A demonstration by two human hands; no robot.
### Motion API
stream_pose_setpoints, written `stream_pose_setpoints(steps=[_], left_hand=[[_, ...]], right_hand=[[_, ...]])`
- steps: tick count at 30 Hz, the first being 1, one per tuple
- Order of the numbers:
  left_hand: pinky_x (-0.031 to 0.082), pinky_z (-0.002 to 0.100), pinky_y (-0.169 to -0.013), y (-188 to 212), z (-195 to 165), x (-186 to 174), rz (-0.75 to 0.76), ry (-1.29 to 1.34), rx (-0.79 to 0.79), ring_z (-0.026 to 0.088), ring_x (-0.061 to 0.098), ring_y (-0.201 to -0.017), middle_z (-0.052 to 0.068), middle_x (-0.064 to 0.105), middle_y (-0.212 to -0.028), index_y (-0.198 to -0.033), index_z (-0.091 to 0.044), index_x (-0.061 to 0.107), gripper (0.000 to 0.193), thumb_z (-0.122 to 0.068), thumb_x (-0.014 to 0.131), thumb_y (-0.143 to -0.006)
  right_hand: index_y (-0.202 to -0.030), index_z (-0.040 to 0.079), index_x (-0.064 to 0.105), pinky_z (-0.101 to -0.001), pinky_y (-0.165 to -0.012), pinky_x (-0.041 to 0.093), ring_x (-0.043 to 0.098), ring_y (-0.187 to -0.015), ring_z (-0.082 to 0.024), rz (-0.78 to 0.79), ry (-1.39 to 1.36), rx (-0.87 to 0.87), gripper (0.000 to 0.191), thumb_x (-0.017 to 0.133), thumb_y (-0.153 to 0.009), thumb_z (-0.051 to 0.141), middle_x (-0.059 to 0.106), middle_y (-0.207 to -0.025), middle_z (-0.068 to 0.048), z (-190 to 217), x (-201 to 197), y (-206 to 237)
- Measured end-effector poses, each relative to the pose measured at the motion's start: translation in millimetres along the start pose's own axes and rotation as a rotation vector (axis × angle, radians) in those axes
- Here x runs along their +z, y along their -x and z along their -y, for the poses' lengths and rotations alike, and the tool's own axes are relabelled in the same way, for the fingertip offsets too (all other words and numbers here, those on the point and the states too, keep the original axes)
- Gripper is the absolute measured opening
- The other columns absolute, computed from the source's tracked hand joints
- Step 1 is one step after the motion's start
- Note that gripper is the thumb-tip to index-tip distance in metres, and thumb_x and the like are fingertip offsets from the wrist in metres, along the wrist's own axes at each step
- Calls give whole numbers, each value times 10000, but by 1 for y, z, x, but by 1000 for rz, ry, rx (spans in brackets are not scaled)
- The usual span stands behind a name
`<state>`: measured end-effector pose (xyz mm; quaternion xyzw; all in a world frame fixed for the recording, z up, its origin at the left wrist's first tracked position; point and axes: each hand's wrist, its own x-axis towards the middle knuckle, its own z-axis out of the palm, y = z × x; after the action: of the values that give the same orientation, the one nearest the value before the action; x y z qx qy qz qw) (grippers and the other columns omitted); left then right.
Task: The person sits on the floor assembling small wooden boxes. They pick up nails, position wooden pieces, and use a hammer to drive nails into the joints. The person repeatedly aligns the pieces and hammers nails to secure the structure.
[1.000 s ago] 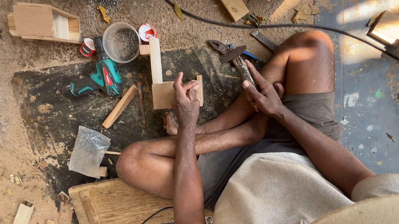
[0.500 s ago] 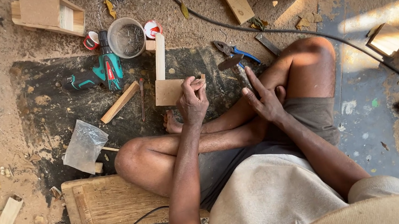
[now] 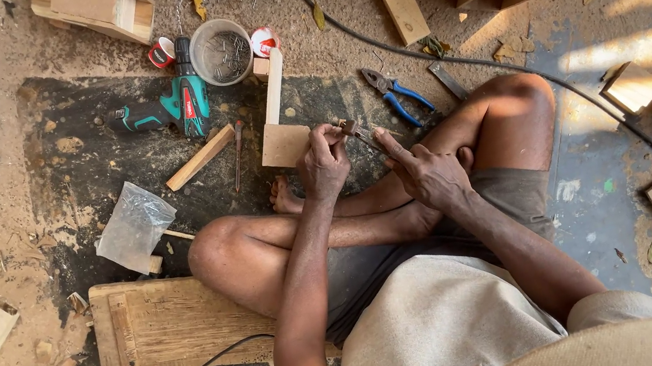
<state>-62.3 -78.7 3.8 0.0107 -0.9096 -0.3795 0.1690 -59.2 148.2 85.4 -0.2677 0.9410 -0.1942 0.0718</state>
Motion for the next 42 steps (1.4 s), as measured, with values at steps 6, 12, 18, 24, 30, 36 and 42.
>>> stream_pose_setpoints(steps=[6,12,18,24,30,36,42], left_hand=[[630,326,-732,-1,0,-2,-26,25,5,220,778,-886,93,765,-933,-1132,-11,562,289,-25,754,-917],[640,328,-767,7,6,0,-50,36,31,214,779,-923,83,776,-966,-1168,-24,539,317,-52,730,-916],[633,338,-744,2,12,6,-46,47,17,211,783,-887,76,786,-935,-1157,-25,533,326,-50,759,-922],[622,361,-714,5,9,3,24,10,-67,232,776,-851,98,771,-899,-1160,-27,537,383,-41,789,-872],[620,359,-730,6,6,2,28,47,-76,232,779,-880,95,773,-921,-1183,-48,514,399,-22,781,-887],[608,362,-722,4,8,2,53,59,-97,238,777,-871,85,777,-929,-1185,-48,510,381,-45,766,-904],[612,368,-867,7,2,-8,66,34,-4,252,727,-1053,132,749,-1090,-1315,-25,518,489,-111,784,-913]], right_hand=[[-1639,294,270,-426,-407,482,552,-454,-241,13,11,7,663,587,-1060,353,602,-750,-101,3,4,2],[-1660,274,260,-442,-450,474,553,-489,-246,-98,-63,-13,675,591,-1074,334,604,-756,-101,4,6,7],[-1654,244,263,-444,-436,465,545,-472,-253,-103,-31,-20,681,599,-1066,321,604,-760,-106,1,7,3],[-1643,262,282,-445,-444,475,533,-455,-248,-44,6,-24,684,612,-1048,325,604,-744,-100,3,7,6],[-1640,254,298,-427,-440,476,537,-465,-240,-46,-56,-25,670,616,-1052,314,609,-755,-98,-3,8,4],[-1646,214,300,-440,-468,477,564,-508,-259,-53,-112,-27,687,622,-1045,296,622,-764,-116,-6,12,8],[-1643,195,283,-464,-486,488,613,-527,-298,-124,-166,9,703,629,-1040,297,667,-818,-143,-4,15,17]])
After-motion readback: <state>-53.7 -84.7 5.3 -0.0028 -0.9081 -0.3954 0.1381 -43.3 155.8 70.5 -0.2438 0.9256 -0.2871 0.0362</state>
